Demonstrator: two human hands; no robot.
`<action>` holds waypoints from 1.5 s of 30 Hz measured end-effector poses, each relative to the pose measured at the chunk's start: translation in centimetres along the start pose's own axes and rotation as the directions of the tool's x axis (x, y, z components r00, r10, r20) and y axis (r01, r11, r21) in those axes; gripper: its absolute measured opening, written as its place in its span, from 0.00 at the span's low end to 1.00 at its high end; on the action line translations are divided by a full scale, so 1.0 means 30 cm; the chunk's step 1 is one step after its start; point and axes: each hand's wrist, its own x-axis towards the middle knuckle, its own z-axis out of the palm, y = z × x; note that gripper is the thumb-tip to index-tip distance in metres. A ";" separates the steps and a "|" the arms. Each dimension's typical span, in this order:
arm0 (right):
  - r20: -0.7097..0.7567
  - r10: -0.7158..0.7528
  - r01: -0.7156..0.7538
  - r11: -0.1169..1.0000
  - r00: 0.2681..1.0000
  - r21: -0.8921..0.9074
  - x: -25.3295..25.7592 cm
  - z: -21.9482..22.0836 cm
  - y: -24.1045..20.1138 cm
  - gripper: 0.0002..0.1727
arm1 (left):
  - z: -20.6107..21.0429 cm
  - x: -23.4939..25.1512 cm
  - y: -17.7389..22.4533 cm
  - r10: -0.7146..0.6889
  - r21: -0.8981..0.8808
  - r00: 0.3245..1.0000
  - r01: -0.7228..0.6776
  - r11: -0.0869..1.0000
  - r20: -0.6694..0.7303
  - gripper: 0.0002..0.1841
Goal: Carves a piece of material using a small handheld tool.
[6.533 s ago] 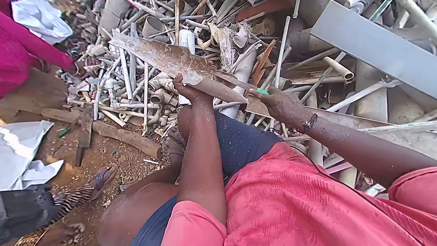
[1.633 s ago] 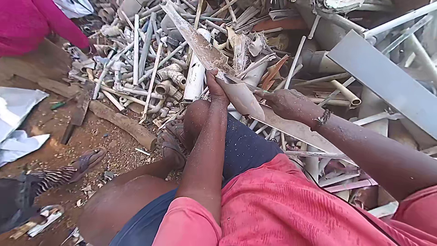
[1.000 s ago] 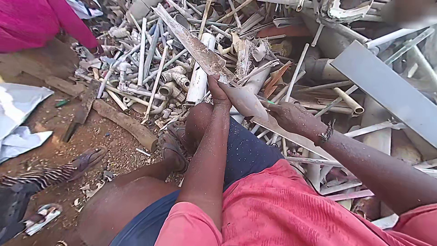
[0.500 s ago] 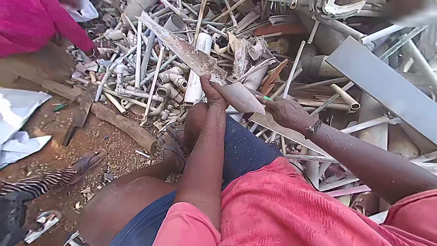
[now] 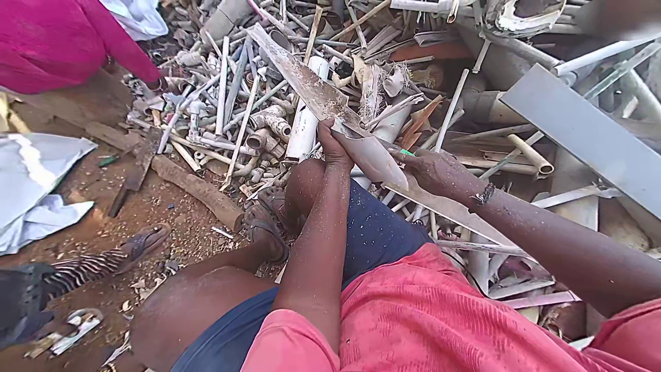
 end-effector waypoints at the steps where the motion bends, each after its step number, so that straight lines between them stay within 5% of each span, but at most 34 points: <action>1: 0.000 0.004 -0.004 1.000 1.000 -0.022 0.022 -0.022 -0.004 0.30 | 0.001 -0.005 0.002 -0.017 -0.001 1.000 0.017 1.000 0.000 0.17; 8: 0.131 0.044 -0.038 0.998 0.990 -0.043 0.073 -0.109 -0.050 0.29 | 0.002 -0.014 -0.021 -0.088 0.006 0.996 0.087 0.996 0.022 0.18; 16: 0.106 0.109 -0.105 0.993 0.988 -0.048 0.148 -0.102 -0.060 0.32 | 0.022 -0.042 -0.029 -0.153 0.070 0.988 0.155 0.985 -0.031 0.14; 31: 0.142 0.134 -0.119 0.987 0.981 -0.109 0.044 -0.075 -0.002 0.25 | -0.005 -0.002 0.016 -0.052 -0.027 0.999 0.052 0.998 -0.014 0.18; 35: -0.020 0.284 -0.283 0.958 0.959 0.038 0.075 -0.082 0.112 0.27 | -0.010 -0.019 -0.019 -0.080 0.017 0.995 0.079 0.997 0.064 0.19; 39: -0.154 0.122 -0.072 0.953 0.980 0.294 0.030 -0.181 0.081 0.27 | -0.002 -0.005 -0.001 -0.044 -0.079 0.995 0.051 0.996 0.092 0.18; 41: -0.114 -0.015 0.037 0.982 0.993 0.187 0.005 -0.186 0.064 0.26 | 0.004 -0.005 0.005 -0.050 -0.130 0.995 0.062 0.990 0.088 0.18; 45: 0.004 -0.039 0.039 0.993 0.999 -0.111 -0.046 -0.160 0.033 0.28 | -0.001 0.003 -0.020 -0.040 -0.217 0.989 0.071 0.974 0.144 0.30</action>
